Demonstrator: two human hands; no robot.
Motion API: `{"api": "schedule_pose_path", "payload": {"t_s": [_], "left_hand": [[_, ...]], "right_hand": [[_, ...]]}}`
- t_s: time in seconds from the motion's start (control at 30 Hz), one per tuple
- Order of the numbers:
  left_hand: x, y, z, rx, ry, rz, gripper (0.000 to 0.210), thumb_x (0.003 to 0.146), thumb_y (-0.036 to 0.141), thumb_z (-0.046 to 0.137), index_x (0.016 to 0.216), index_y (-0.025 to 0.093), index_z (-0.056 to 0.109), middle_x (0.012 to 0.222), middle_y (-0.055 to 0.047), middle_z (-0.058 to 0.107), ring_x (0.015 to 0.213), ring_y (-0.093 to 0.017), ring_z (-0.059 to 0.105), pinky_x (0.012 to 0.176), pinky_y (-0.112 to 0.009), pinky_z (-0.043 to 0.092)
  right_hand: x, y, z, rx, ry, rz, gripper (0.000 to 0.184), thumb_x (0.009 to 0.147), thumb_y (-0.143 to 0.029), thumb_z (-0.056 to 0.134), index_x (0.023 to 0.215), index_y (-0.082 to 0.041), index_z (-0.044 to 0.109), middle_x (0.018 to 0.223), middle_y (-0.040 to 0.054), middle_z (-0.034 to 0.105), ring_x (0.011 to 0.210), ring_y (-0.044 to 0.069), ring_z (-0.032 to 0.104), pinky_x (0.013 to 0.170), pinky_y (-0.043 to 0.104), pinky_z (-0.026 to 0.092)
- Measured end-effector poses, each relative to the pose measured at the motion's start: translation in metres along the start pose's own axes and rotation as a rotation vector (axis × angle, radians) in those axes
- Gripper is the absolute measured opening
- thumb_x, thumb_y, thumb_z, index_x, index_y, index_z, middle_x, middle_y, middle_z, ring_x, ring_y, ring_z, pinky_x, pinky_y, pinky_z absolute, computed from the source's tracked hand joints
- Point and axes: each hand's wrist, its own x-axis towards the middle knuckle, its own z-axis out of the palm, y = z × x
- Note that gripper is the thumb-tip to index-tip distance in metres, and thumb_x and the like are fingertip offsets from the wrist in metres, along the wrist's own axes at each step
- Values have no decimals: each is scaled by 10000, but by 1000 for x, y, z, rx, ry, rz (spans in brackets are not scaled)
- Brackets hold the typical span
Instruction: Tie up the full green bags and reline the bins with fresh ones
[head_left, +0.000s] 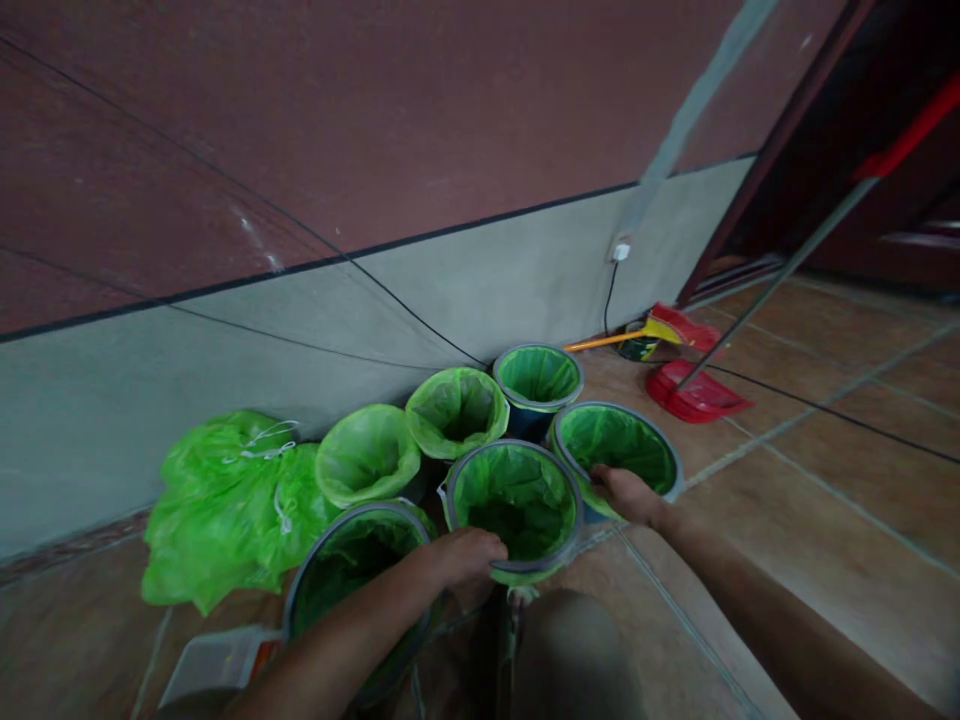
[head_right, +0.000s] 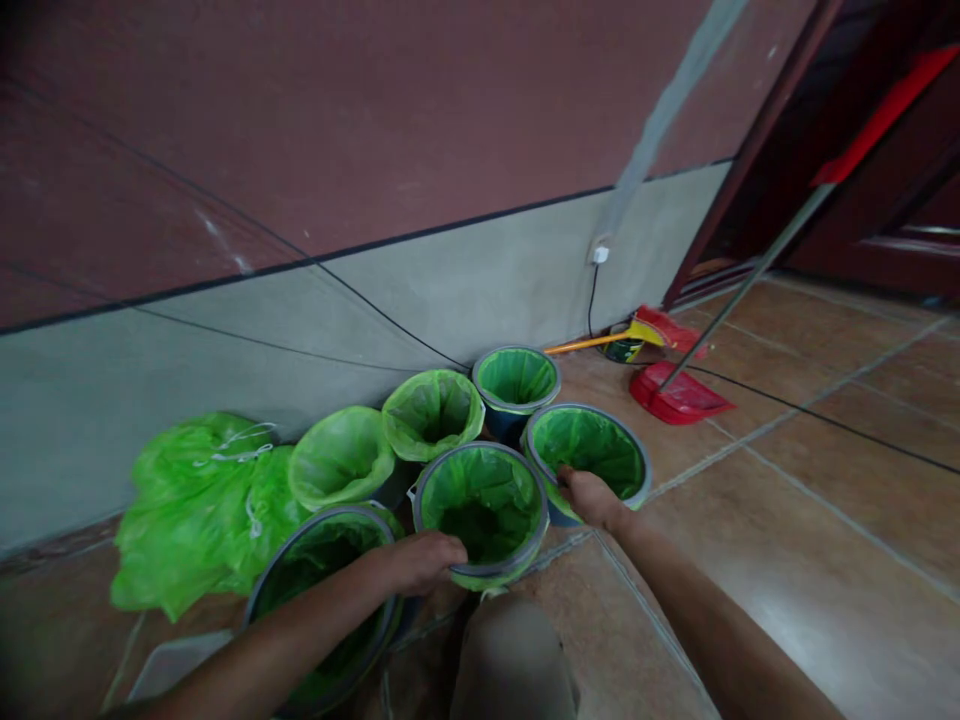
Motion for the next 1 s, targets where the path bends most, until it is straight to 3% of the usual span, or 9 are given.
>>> {"api": "schedule_pose_path", "payload": {"t_s": [0.17, 0.3, 0.4, 0.57, 0.7, 0.83, 1.0], "left_hand": [[-12, 3, -35, -114, 50, -35, 129, 831, 140, 565, 917, 187, 649, 950, -10, 700, 943, -173, 637, 833, -239, 457], [-25, 8, -42, -91, 221, -89, 173, 870, 174, 557, 1006, 189, 662, 1000, -40, 710, 986, -201, 639, 862, -269, 455], [-27, 16, -26, 6, 268, -71, 169, 913, 176, 502, 968, 187, 662, 956, -44, 714, 931, -193, 652, 830, -274, 456], [-10, 19, 21, 124, 235, -89, 104, 904, 188, 556, 862, 175, 650, 855, -37, 710, 845, -189, 663, 778, -283, 471], [9, 10, 56, 163, 156, -113, 138, 902, 140, 549, 851, 152, 677, 858, -62, 723, 825, -212, 664, 731, -305, 492], [20, 4, 74, 144, 92, -207, 139, 875, 91, 565, 868, 124, 701, 864, -98, 723, 828, -234, 668, 715, -313, 494], [23, 9, 72, 169, 74, -269, 181, 902, 91, 527, 964, 118, 695, 960, -110, 719, 954, -235, 658, 871, -362, 492]], "right_hand": [[-11, 16, -22, 363, 122, -5, 190, 836, -336, 508, 842, -193, 634, 719, 12, 666, 668, 166, 589, 623, 259, 451], [-22, 9, -38, 279, 292, -3, 236, 853, -392, 502, 894, -214, 652, 737, 18, 689, 655, 174, 609, 612, 264, 442], [-28, -1, -29, 112, 339, 4, 244, 889, -362, 472, 942, -222, 665, 783, 37, 717, 695, 188, 649, 624, 267, 426], [-28, -4, 11, -25, 255, 76, 270, 930, -290, 431, 983, -210, 683, 845, 64, 740, 787, 207, 688, 653, 265, 420], [-28, 1, 27, -27, 185, 87, 273, 931, -278, 436, 987, -197, 690, 857, 76, 745, 813, 219, 700, 666, 272, 437], [-25, 4, 23, 89, 198, 63, 270, 907, -320, 494, 1054, -191, 681, 938, 77, 760, 851, 222, 711, 709, 277, 489], [21, -14, -5, 20, 404, 110, 321, 958, -317, 426, 1048, -179, 702, 1020, 107, 760, 906, 242, 716, 784, 294, 515]]}}
